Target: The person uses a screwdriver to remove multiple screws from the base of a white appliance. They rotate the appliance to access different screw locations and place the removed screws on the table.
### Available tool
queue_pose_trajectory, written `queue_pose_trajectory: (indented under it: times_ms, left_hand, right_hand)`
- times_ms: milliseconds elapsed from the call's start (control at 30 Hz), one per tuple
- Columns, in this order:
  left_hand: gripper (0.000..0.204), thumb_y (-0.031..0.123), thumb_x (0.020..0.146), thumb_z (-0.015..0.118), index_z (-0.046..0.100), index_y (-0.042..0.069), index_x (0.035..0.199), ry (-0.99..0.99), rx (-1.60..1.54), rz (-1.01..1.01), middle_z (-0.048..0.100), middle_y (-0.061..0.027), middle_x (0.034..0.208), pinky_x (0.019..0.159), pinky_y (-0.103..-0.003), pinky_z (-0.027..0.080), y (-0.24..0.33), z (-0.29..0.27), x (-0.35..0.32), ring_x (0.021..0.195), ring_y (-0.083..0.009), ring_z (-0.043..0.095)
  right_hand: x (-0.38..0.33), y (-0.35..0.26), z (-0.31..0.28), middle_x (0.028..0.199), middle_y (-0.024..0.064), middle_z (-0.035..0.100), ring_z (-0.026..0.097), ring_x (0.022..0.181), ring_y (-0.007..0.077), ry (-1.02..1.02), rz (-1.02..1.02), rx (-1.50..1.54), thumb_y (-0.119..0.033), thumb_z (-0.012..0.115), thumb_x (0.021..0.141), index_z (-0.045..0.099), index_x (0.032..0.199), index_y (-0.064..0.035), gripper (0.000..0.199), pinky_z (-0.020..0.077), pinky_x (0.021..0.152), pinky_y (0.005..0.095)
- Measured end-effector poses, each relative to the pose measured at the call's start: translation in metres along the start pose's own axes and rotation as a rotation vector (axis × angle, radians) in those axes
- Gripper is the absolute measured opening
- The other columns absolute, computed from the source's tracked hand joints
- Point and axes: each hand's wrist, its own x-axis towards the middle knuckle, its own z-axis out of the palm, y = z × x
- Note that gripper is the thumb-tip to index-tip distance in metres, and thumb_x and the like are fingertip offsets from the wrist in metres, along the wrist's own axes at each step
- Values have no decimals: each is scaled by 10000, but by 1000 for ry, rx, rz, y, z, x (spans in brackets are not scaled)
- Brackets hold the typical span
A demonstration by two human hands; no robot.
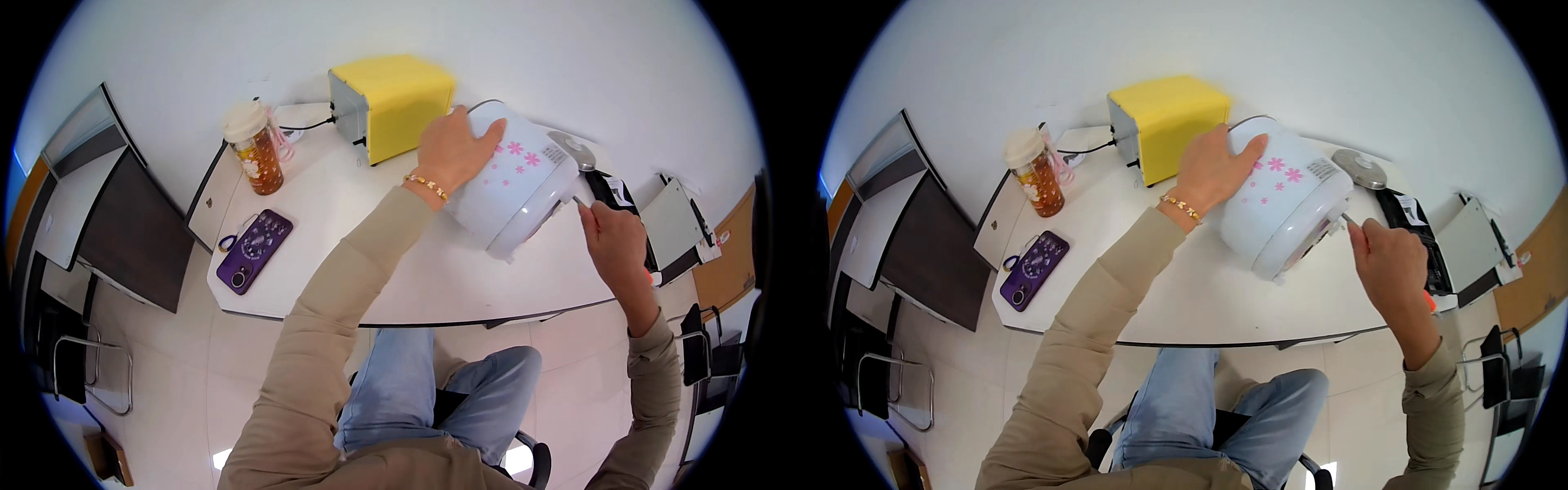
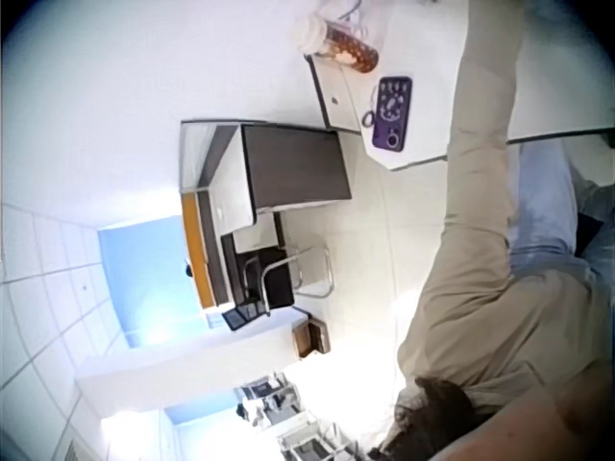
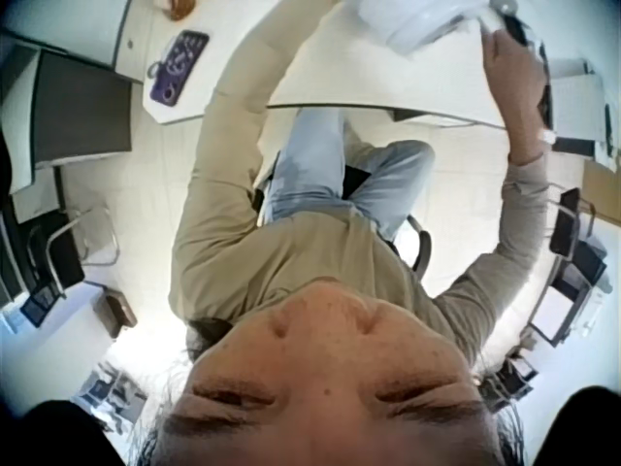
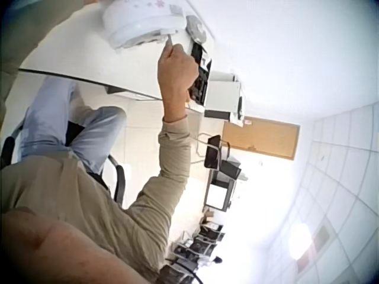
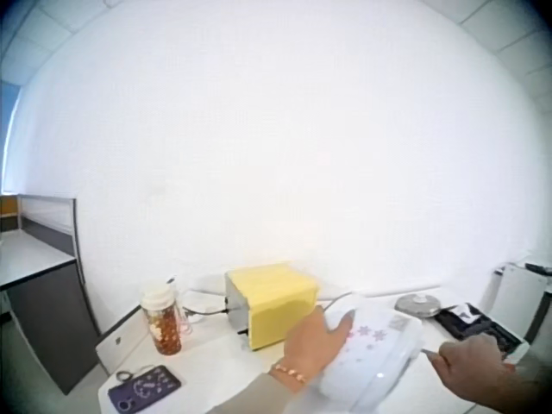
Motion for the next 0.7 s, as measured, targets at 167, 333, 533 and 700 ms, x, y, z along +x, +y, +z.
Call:
queue_pose_trajectory:
  times_ms: [167, 333, 533, 700]
  left_hand:
    - [630, 558, 832, 565, 605, -57, 967, 66, 132, 35, 654, -253, 861, 729, -463, 495, 2, 11, -3, 841, -409, 629]
    - [588, 547, 842, 581, 602, -39, 887, 82, 125, 72, 630, -233, 778, 680, -464, 454, -13, 5, 2, 762, -406, 601]
    - [514, 467, 875, 599, 539, -36, 787, 54, -83, 142, 488, -108, 639, 570, -347, 357, -24, 9, 4, 594, -223, 422]
    - [494, 451, 888, 597, 535, -27, 781, 7, -145, 119, 452, -63, 622, 567, -335, 339, -26, 10, 6, 597, -173, 385]
  right_hand:
    - [-1, 21, 15, 559, 212, 478, 455, 515, 342, -236, 195, 573, -322, 497, 935, 516, 654, 46, 464, 366, 527, 432]
    - [4, 8, 2, 511, -25, 372, 309, 391, 69, -720, 631, 1232, -381, 526, 922, 484, 676, -75, 395, 223, 350, 258]
    - [-3, 1, -12, 509, -10, 370, 308, 377, 91, -848, 589, 1357, -324, 411, 965, 459, 704, -63, 372, 255, 364, 260]
    - [-13, 8, -20, 492, -18, 368, 303, 361, 84, -903, 564, 1313, -324, 420, 969, 454, 696, -71, 373, 261, 359, 262]
